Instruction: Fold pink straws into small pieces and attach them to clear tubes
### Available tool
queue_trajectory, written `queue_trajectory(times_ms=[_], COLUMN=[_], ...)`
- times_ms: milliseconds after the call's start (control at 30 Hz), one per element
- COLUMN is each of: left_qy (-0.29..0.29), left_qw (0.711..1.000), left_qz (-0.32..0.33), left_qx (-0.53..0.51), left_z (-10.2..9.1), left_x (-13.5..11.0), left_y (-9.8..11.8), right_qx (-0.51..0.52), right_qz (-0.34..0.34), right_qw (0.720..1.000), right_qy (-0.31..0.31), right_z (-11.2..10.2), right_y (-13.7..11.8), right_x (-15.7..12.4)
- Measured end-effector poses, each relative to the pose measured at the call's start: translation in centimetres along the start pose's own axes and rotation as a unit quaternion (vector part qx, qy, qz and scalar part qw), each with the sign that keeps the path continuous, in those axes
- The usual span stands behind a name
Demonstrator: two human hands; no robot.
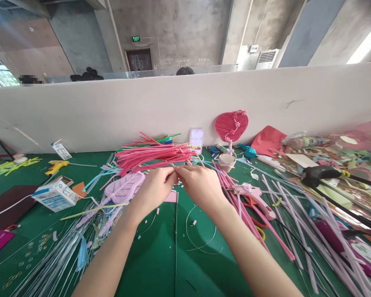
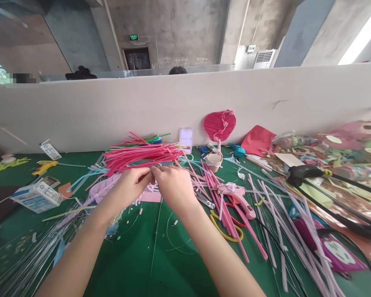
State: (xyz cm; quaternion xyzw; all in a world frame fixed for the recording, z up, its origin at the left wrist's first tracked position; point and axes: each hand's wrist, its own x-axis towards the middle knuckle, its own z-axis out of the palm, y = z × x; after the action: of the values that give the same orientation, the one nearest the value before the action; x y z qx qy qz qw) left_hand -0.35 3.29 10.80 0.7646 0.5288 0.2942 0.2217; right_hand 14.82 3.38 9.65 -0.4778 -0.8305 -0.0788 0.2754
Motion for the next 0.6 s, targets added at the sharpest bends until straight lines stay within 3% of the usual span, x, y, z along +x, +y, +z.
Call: queue_trajectory(times_ms=[67, 167, 400, 600], left_qy=[-0.001, 0.003, 0.046, 0.069], left_qw=[1.0, 1.0, 0.997, 0.995], left_qz=[0.012, 0.018, 0.016, 0.027], left_qx=[0.002, -0.017, -0.061, -0.064], left_z=[0.1, -0.2, -0.5, -0.3], left_x=[-0.1, 0.0, -0.1, -0.4], left_y=[0.0, -0.2, 0.2, 1.0], right_qx=[-0.009, 0.013, 0.108, 0.213], right_qz=[0.025, 0.056, 0.098, 0.176], right_qw=[0.999, 0.997, 0.985, 0.947], right_qy=[-0.045, -0.045, 0.095, 0.161], right_z=[-0.2, 0.0, 0.7, 0.9], right_y=[-0.3, 0.3, 2.3, 3.2], right_x=[0.1, 0.2, 0.3, 0.4])
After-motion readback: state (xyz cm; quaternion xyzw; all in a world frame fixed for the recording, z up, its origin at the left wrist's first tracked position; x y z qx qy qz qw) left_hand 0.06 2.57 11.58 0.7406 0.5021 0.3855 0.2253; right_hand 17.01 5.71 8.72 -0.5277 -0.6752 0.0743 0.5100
